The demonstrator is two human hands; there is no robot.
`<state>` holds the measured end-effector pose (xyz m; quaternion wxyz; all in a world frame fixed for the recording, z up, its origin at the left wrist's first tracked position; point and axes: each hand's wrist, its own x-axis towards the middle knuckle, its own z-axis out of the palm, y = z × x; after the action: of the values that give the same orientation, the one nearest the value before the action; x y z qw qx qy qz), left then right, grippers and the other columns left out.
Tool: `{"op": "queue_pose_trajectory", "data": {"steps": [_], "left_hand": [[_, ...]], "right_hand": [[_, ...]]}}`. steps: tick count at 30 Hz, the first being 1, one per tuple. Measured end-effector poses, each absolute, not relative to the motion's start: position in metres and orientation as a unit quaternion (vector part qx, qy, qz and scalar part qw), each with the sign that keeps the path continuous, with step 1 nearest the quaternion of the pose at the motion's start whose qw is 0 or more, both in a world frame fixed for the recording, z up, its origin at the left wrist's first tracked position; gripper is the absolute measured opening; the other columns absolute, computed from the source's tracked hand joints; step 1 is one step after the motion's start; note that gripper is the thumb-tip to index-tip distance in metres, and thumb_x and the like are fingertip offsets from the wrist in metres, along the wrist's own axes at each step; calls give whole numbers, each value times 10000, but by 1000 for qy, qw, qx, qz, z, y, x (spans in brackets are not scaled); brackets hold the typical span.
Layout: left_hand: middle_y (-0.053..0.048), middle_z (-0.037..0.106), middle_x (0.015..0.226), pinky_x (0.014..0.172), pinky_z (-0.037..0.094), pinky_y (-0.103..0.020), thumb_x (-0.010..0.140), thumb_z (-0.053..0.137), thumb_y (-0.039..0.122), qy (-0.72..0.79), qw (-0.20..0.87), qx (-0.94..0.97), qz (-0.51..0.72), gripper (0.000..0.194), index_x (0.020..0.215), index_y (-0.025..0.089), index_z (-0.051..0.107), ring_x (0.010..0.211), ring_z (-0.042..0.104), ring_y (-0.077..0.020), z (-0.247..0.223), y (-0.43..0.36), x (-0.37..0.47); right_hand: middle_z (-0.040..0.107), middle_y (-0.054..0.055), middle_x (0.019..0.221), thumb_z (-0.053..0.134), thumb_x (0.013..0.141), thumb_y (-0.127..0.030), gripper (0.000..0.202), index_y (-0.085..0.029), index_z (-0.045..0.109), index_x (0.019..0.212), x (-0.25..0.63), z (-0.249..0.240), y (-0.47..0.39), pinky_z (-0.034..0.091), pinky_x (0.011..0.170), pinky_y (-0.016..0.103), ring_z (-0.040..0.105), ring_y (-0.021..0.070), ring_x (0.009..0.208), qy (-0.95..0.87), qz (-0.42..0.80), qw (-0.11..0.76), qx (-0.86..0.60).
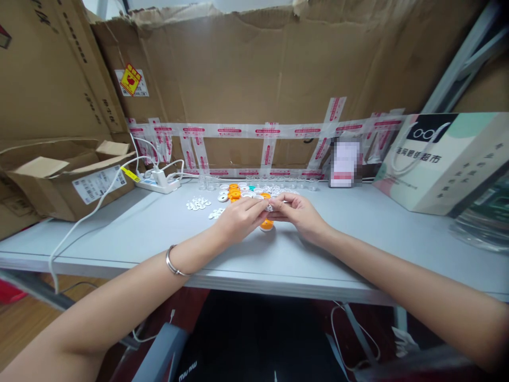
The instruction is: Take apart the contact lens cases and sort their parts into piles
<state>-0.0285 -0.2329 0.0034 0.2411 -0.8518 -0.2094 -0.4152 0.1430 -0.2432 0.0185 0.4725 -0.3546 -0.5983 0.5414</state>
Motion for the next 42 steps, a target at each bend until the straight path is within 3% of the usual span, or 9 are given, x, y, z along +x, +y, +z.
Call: {"op": "queue_pose_trajectory", "data": {"steps": [16,22,28,36,42], "left_hand": [[-67,690,830,646,511,-215,780,555,132,-207,137,-845,-474,162,935,121,601,662,625,-109,7,-234,-29],[-32,683,743,622,505,-195,764,603,214,-211,94,-837,-496,152,894,137,610,626,615,-96,8,-236,-30],[-19,673,709,625,507,-176,766,594,202,-183,66,-841,-504,112,854,134,611,615,616,-83,8,-238,-30],[-45,672,762,675,554,-204,762,594,204,-222,-166,-812,-514,206,940,100,600,669,646,-109,7,-237,-25],[-21,672,734,669,536,-203,752,600,193,-245,-30,-841,-481,125,864,139,612,661,645,-109,5,-234,-29]], "right_hand": [[698,3,706,674,703,-340,203,-174,610,802,142,18,-244,531,750,305,669,139,694,-626,536,459,-332],[671,-5,662,674,699,-286,153,-161,592,733,143,21,-245,502,665,250,631,107,627,-643,517,461,-327],[614,-27,555,617,714,-218,124,-150,558,629,143,22,-245,449,558,185,535,48,494,-576,616,409,-349],[618,-43,560,673,675,-249,173,-175,518,651,140,23,-248,438,554,214,553,73,514,-633,509,484,-326],[590,-25,546,608,688,-183,108,-143,544,612,145,22,-238,432,535,184,518,46,482,-551,580,440,-408]]}}
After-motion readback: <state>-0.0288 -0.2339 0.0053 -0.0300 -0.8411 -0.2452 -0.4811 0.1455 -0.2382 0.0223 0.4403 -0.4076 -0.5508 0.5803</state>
